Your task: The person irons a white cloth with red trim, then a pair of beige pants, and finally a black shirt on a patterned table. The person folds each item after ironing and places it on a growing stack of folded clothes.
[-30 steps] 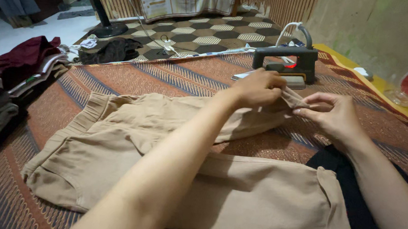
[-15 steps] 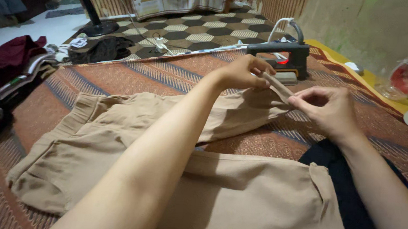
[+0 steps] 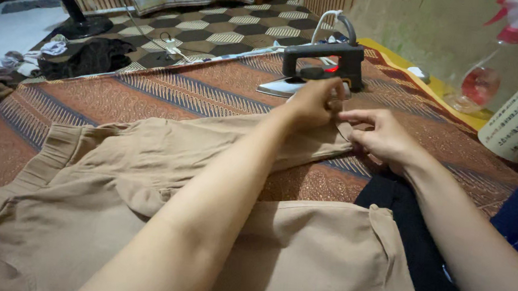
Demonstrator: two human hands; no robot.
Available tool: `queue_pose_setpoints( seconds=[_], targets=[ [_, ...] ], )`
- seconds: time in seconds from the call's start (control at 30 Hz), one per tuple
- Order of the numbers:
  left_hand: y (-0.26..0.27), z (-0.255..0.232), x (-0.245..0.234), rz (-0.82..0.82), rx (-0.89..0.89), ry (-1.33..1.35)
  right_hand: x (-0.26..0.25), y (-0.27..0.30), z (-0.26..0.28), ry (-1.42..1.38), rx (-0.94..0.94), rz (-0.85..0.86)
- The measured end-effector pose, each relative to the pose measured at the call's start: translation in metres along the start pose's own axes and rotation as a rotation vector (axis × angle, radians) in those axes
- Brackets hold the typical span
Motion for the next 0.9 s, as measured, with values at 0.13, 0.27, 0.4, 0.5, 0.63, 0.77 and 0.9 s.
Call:
queue_pose_setpoints(
  seconds=[0.13, 0.27, 0.4, 0.5, 0.63, 0.77, 0.9],
  targets=[
    [0.025, -0.023, -0.008, -0.103, -0.135, -0.274, 0.001, 0.001, -0.001, 0.066, 0.245, -0.005],
    [0.047, -0.037, -0.013, -0.206, -0.273, -0.531, 0.003, -0.005, -0.007, 0.036, 0.290, -0.014],
    [0.080, -0.047, 0.012, 0.178, -0.542, -0.553, 0.003, -0.007, 0.002, 0.087, 0.220, -0.029],
    [0.100, -0.058, 0.019, 0.233, -0.562, -0.481, 0.004, -0.009, 0.013, 0.068, 0.241, -0.017],
    [0.101, -0.064, 0.017, 0.249, -0.557, -0.433, 0.006, -0.041, 0.011, 0.210, 0.203, 0.030],
    [0.119, -0.079, 0.007, 0.123, -0.435, -0.412, 0.010, -0.066, -0.021, 0.159, 0.154, 0.005],
    [0.154, -0.098, -0.031, 0.032, -0.436, -0.520, 0.008, -0.068, -0.032, 0.219, 0.069, -0.117]
  ],
)
Point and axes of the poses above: each hand's wrist, its own y-axis away from the middle knuckle, its own x-axis out of the palm, z = x × y, the point moved 5 cm from there along -y, towards the middle knuckle, and after that the axes turned 1 degree about -z, right-handed, at the moved point
